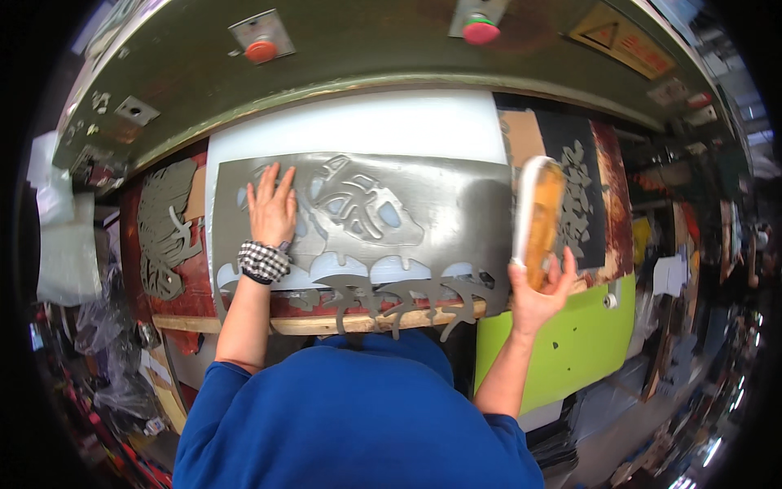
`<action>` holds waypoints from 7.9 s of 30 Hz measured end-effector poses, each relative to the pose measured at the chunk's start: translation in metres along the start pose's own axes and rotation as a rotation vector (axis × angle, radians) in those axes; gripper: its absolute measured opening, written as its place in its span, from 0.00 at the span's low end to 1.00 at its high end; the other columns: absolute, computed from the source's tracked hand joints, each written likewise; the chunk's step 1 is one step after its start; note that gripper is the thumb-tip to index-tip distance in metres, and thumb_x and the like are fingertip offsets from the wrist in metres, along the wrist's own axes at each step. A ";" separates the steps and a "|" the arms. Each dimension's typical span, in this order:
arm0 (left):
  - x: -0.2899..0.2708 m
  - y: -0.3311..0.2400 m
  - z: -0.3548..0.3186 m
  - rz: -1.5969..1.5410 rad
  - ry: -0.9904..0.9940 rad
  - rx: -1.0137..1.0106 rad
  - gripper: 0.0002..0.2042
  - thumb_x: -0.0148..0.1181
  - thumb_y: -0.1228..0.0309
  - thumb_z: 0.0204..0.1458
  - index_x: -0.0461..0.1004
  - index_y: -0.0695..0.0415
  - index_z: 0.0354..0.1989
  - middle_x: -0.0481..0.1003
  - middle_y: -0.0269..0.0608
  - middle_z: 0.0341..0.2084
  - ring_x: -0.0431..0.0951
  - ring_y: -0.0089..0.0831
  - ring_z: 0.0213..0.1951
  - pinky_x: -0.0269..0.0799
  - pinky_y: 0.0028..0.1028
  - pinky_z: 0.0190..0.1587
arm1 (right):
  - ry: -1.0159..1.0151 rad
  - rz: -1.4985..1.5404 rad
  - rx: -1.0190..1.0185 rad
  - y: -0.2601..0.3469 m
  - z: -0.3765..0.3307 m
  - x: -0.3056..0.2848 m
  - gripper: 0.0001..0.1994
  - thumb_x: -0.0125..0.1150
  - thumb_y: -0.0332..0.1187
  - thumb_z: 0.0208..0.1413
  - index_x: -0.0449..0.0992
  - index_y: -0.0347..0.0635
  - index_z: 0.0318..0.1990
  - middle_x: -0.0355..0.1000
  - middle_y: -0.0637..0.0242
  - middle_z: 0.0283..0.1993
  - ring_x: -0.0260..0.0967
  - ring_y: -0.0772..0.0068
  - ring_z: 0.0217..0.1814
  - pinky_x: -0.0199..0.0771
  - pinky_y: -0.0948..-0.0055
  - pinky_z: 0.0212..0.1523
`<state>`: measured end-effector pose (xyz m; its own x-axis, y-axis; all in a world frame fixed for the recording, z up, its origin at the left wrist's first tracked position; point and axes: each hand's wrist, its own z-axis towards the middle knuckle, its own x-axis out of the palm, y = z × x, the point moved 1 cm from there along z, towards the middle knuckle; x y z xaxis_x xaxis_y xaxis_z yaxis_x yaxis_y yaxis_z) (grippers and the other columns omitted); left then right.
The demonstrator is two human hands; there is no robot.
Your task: The person places a sheet of material under a guillotine-style cutter, aligns it, and presses a button to cut. They remove cut pieces and scraps, then repeat the process with new sheets, stacking the finished pieces on the side.
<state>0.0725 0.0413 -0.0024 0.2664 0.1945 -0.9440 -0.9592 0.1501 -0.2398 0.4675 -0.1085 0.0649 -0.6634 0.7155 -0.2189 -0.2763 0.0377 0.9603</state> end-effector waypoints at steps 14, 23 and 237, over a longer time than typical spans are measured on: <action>-0.010 0.007 0.001 -0.019 -0.073 0.033 0.19 0.52 0.69 0.56 0.70 0.48 0.58 0.61 0.43 0.62 0.57 0.39 0.66 0.44 0.51 0.67 | 0.532 -0.629 -0.483 0.005 0.023 0.075 0.55 0.82 0.36 0.18 0.59 0.39 0.64 0.66 0.57 0.58 0.64 0.51 0.52 0.68 0.61 0.53; -0.011 0.002 -0.011 -0.035 -0.003 -0.002 0.19 0.54 0.71 0.54 0.71 0.51 0.56 0.62 0.44 0.62 0.58 0.39 0.66 0.44 0.50 0.67 | 0.408 -0.429 -0.335 -0.036 -0.005 0.030 0.54 0.81 0.30 0.26 0.54 0.33 0.66 0.64 0.48 0.61 0.65 0.55 0.61 0.65 0.65 0.61; -0.082 0.036 -0.112 -0.264 -0.018 0.816 0.19 0.67 0.72 0.40 0.76 0.57 0.45 0.70 0.34 0.26 0.72 0.32 0.31 0.68 0.34 0.39 | 0.563 -0.735 -0.818 -0.001 -0.117 0.166 0.30 0.57 0.49 0.52 0.66 0.45 0.60 0.53 0.44 0.67 0.48 0.39 0.69 0.48 0.47 0.66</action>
<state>0.0054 -0.0778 0.0410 0.4793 0.0693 -0.8749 -0.4990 0.8416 -0.2067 0.2763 -0.0710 0.0074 -0.3183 0.3010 -0.8989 -0.9289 -0.2884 0.2323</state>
